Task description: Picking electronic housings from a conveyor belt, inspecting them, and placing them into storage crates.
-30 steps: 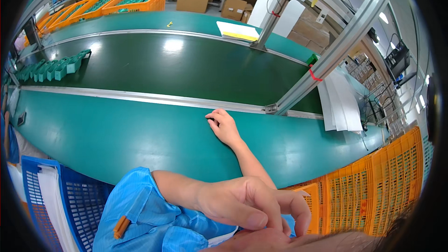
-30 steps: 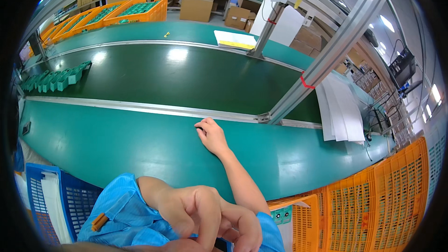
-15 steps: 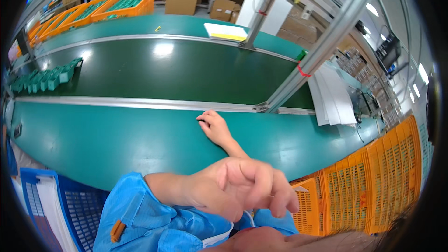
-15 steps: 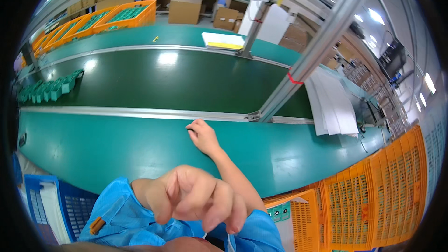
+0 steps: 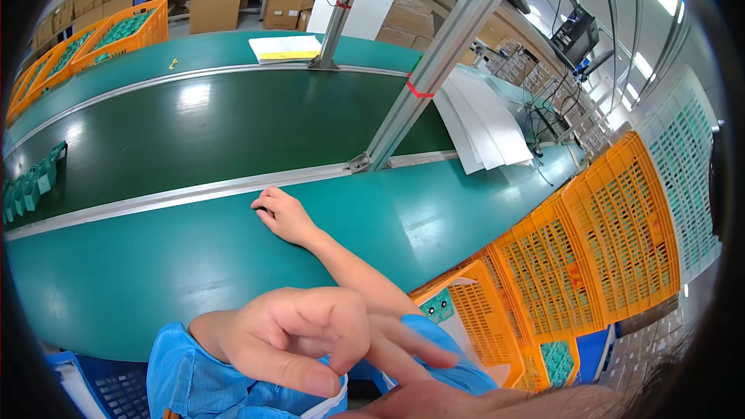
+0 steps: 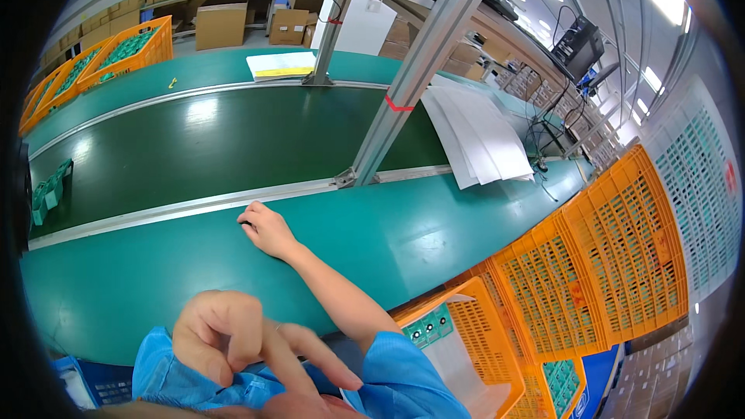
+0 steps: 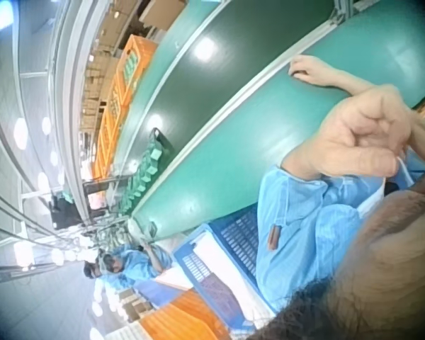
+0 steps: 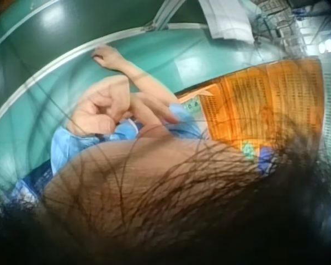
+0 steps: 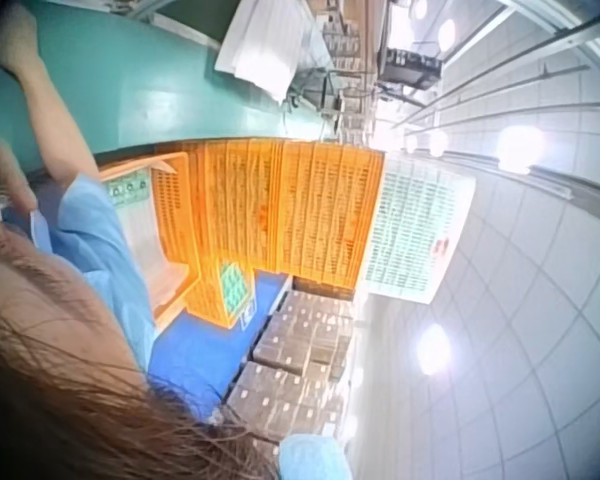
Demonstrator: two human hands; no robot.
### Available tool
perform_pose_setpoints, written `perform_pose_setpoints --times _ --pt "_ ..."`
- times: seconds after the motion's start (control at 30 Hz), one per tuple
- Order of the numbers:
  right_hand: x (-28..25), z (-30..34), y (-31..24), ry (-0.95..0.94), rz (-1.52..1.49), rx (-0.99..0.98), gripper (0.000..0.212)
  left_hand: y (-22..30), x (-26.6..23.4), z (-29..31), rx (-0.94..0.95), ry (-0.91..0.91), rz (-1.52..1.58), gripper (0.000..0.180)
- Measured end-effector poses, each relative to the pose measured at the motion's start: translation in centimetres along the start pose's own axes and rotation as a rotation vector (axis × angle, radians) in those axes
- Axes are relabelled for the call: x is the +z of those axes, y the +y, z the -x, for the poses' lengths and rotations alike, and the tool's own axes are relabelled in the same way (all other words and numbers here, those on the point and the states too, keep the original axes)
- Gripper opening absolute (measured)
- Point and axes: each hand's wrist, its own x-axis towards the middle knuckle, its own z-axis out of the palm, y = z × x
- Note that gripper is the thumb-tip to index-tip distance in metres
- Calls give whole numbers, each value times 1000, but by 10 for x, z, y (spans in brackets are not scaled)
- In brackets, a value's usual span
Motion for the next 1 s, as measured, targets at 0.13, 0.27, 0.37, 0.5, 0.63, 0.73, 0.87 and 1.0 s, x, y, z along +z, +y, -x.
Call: perform_pose_setpoints --times 0.13,0.27,0.37,0.5,0.63,0.73,0.87,1.0 --pt "3 -1 5 50 66 -113 13 -10 1 -3 28 16 -13 18" --pt "-3 -1 -2 -4 21 13 13 -15 4 -3 42 67 191 21" --pt "-4 -2 -3 -31 6 55 14 -11 9 -6 50 136 90 18" --pt "-1 -1 0 1 8 10 14 -9 14 -6 46 336 50 16" --pt "5 1 3 -4 -29 -16 13 -1 7 -11 285 392 -309 10" --pt "1 2 4 18 8 -32 13 3 5 -8 309 46 -1698 21" --pt "0 0 -4 -36 -2 37 13 -20 3 -7 604 159 -1995 24" --pt "1 -3 2 55 39 -60 13 -10 -5 -20 512 21 -1857 35"
